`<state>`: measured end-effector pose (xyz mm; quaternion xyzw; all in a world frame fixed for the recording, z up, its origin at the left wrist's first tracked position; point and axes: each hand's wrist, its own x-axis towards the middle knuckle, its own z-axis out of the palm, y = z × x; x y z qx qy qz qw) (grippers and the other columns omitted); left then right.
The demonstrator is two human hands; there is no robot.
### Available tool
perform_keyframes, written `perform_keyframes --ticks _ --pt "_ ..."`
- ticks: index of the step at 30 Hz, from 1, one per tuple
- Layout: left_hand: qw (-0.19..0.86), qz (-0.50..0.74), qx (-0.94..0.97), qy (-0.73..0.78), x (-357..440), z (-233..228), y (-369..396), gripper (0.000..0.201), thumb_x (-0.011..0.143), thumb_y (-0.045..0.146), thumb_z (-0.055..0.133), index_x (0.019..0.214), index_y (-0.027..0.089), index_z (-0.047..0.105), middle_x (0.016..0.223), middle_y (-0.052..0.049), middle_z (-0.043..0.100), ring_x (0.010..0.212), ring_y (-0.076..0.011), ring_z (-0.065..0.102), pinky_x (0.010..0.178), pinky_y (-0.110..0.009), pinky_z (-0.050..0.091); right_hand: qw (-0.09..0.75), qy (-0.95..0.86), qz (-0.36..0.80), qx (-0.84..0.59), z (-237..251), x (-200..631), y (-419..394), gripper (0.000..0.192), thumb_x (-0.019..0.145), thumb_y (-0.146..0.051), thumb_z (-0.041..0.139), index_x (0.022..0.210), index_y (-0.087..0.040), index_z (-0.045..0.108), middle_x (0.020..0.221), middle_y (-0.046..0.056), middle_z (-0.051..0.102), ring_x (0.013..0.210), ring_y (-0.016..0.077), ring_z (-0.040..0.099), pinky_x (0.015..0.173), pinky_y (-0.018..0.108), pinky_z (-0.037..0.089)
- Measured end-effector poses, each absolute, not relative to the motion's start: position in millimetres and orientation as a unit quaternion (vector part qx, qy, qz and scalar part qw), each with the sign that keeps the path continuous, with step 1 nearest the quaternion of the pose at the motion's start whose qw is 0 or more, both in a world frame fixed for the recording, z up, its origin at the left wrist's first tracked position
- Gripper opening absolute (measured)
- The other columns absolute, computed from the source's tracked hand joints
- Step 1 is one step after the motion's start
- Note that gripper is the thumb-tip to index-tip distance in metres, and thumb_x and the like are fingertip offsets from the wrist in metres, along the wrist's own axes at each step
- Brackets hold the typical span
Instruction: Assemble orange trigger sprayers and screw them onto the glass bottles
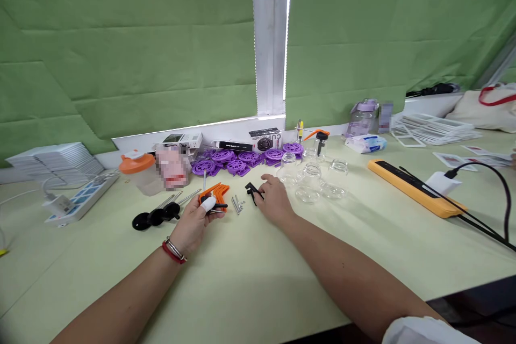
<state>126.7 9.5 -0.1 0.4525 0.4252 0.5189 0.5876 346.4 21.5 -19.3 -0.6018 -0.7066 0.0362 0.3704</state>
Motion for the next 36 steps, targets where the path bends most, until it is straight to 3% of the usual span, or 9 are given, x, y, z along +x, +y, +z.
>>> perform_keyframes --ticks 3,6,17,36 --pt "0.593 0.524 0.450 0.414 127 2 9 0.029 0.077 0.030 0.065 0.099 0.015 0.052 0.088 -0.006 0.062 0.076 -0.0145 0.063 0.067 -0.030 0.055 0.385 -0.771 0.102 -0.497 -16 340 12 0.012 0.084 -0.023 0.053 0.082 -0.017 0.063 0.113 0.009 0.056 0.093 0.0183 0.058 0.086 0.036 0.045" --pt "0.600 0.525 0.450 0.403 128 4 7 0.028 0.077 0.030 0.065 0.099 0.016 0.053 0.087 -0.004 0.060 0.076 -0.0140 0.062 0.066 -0.029 0.055 0.344 -0.819 0.128 -0.441 -12 333 3 0.011 0.085 -0.018 0.051 0.084 -0.017 0.062 0.107 0.008 0.058 0.086 0.0163 0.060 0.082 0.034 0.047" --pt "0.622 0.522 0.451 0.370 126 8 6 0.032 0.075 0.027 0.066 0.104 0.017 0.059 0.098 -0.006 0.059 0.073 -0.0124 0.060 0.065 -0.029 0.055 0.330 -0.840 0.123 -0.414 -9 332 1 0.013 0.087 -0.015 0.049 0.091 -0.015 0.061 0.104 0.010 0.058 0.088 0.0174 0.059 0.083 0.035 0.049" --pt "0.642 0.498 0.456 0.364 129 11 2 0.028 0.074 0.026 0.065 0.099 0.016 0.056 0.083 -0.003 0.058 0.069 -0.0136 0.061 0.065 -0.030 0.053 0.338 -0.843 0.138 -0.394 -10 331 -1 0.016 0.088 -0.014 0.046 0.095 -0.016 0.059 0.108 0.010 0.057 0.096 0.0179 0.057 0.087 0.034 0.047"
